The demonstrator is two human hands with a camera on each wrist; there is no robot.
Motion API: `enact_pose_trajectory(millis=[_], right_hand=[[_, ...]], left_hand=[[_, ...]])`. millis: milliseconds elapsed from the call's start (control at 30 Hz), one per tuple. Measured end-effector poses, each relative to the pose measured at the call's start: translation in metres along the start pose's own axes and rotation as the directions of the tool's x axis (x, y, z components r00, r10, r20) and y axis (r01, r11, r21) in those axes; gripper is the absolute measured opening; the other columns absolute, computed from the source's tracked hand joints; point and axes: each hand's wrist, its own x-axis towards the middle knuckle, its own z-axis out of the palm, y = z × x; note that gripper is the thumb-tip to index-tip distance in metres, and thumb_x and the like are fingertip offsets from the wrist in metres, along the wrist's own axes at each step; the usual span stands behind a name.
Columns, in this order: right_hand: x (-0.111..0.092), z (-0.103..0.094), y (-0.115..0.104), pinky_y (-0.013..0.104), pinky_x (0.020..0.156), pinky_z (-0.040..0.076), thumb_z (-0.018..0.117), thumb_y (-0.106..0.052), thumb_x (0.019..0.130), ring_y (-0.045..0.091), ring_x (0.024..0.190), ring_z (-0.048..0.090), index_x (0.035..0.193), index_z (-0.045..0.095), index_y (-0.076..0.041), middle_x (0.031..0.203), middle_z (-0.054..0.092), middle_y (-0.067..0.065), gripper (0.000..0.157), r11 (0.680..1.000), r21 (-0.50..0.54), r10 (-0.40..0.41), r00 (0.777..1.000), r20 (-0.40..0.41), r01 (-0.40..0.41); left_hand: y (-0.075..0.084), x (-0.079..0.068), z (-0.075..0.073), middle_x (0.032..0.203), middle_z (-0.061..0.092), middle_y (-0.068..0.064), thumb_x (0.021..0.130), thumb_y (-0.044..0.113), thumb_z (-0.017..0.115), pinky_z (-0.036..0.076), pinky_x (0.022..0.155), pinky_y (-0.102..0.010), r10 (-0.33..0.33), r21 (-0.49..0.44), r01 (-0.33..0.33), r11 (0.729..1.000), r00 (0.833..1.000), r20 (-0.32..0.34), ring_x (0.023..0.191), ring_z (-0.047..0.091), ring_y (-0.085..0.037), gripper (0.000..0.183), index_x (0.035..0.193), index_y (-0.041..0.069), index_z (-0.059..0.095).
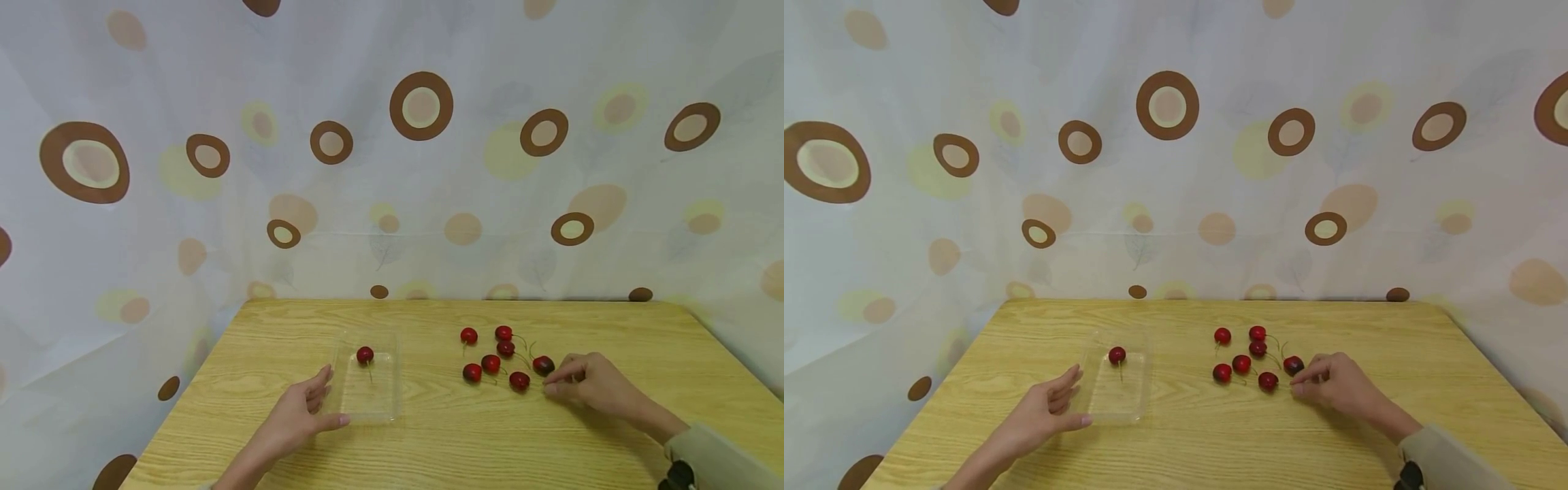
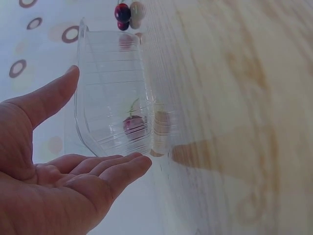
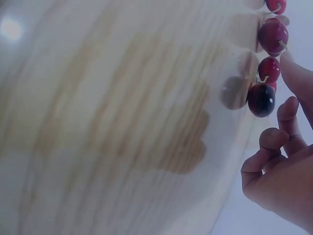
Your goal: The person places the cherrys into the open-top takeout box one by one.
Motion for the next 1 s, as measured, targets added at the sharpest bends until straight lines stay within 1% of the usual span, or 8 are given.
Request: enact_pose_trajectory(millis=[133,333,433,500,633,800,900,1000], right_hand=[[0.001,-0.001,-0.009,0.029,0.059,0.037,0.079,-0.015,0.097,0.013,0.072,0.047,0.104,0.084,-0.008,0.091,0.07,0.003,0.011,0.997,0.02,0.079,0.996,-0.032,-0.078],[0.006,-0.001,-0.022,0.03,0.061,0.043,0.078,-0.021,0.099,0.017,0.075,0.051,0.11,0.083,-0.004,0.098,0.072,0.006,0.021,0.986,0.049,0.164,0.983,-0.077,-0.161],[0.01,0.0,-0.031,0.034,0.067,0.05,0.077,-0.026,0.099,0.019,0.082,0.058,0.115,0.081,-0.003,0.102,0.073,0.006,0.028,0.979,0.058,0.201,0.976,-0.088,-0.197],[0.014,0.001,-0.038,0.037,0.075,0.055,0.077,-0.029,0.1,0.024,0.089,0.062,0.118,0.08,-0.002,0.105,0.074,0.006,0.033,0.971,0.084,0.231,0.969,-0.085,-0.224],[0.025,0.006,-0.055,0.045,0.084,0.056,0.076,-0.032,0.101,0.029,0.098,0.064,0.124,0.077,0.001,0.114,0.074,0.01,0.04,0.948,0.175,0.281,0.957,-0.066,-0.266],[0.04,0.018,-0.075,0.048,0.092,0.052,0.076,-0.032,0.1,0.03,0.11,0.062,0.125,0.076,0.0,0.124,0.073,0.012,0.041,0.923,0.272,0.297,0.954,-0.049,-0.273],[0.049,0.027,-0.084,0.052,0.1,0.05,0.075,-0.03,0.101,0.032,0.12,0.061,0.125,0.076,0.0,0.13,0.07,0.013,0.039,0.919,0.309,0.272,0.961,-0.043,-0.246],[0.058,0.037,-0.093,0.057,0.105,0.049,0.075,-0.028,0.101,0.033,0.121,0.063,0.125,0.076,0.001,0.131,0.07,0.015,0.038,0.914,0.348,0.234,0.972,-0.035,-0.208]], left_hand=[[-0.001,0.0,-0.001,0.166,0.026,-0.028,0.091,0.019,0.086,0.042,0.113,-0.057,0.009,-0.002,-0.009,1.0,1.0,0.006,0.147,0.034,-0.052,0.099,0.162,-0.009,0.024],[-0.001,0.001,-0.002,0.166,0.026,-0.029,0.091,0.02,0.086,0.043,0.113,-0.057,0.009,-0.002,-0.009,1.0,1.0,0.01,0.147,0.034,-0.052,0.099,0.162,-0.009,0.024],[-0.001,0.001,-0.002,0.166,0.026,-0.029,0.091,0.02,0.087,0.043,0.113,-0.057,0.005,-0.007,-0.005,1.0,1.0,0.01,0.147,0.034,-0.052,0.099,0.162,-0.009,0.024],[-0.002,0.001,-0.001,0.166,0.026,-0.029,0.091,0.019,0.087,0.043,0.113,-0.057,0.004,-0.009,-0.004,1.0,1.0,0.01,0.147,0.034,-0.051,0.099,0.162,-0.009,0.024],[-0.003,0.001,-0.001,0.165,0.027,-0.03,0.091,0.02,0.087,0.043,0.113,-0.056,0.004,-0.005,-0.004,1.0,1.0,0.008,0.147,0.035,-0.051,0.1,0.162,-0.01,0.024],[-0.004,0.001,-0.001,0.165,0.026,-0.03,0.091,0.02,0.087,0.043,0.113,-0.057,0.016,-0.005,-0.016,1.0,1.0,0.01,0.147,0.035,-0.052,0.1,0.162,-0.011,0.024],[-0.003,0.001,-0.001,0.165,0.026,-0.031,0.091,0.02,0.086,0.043,0.113,-0.057,0.02,-0.006,-0.02,1.0,1.0,0.014,0.147,0.035,-0.052,0.099,0.162,-0.011,0.023],[-0.003,0.001,-0.002,0.165,0.027,-0.031,0.092,0.02,0.086,0.044,0.113,-0.057,0.022,-0.001,-0.022,1.0,1.0,0.017,0.147,0.035,-0.052,0.099,0.162,-0.011,0.023]])
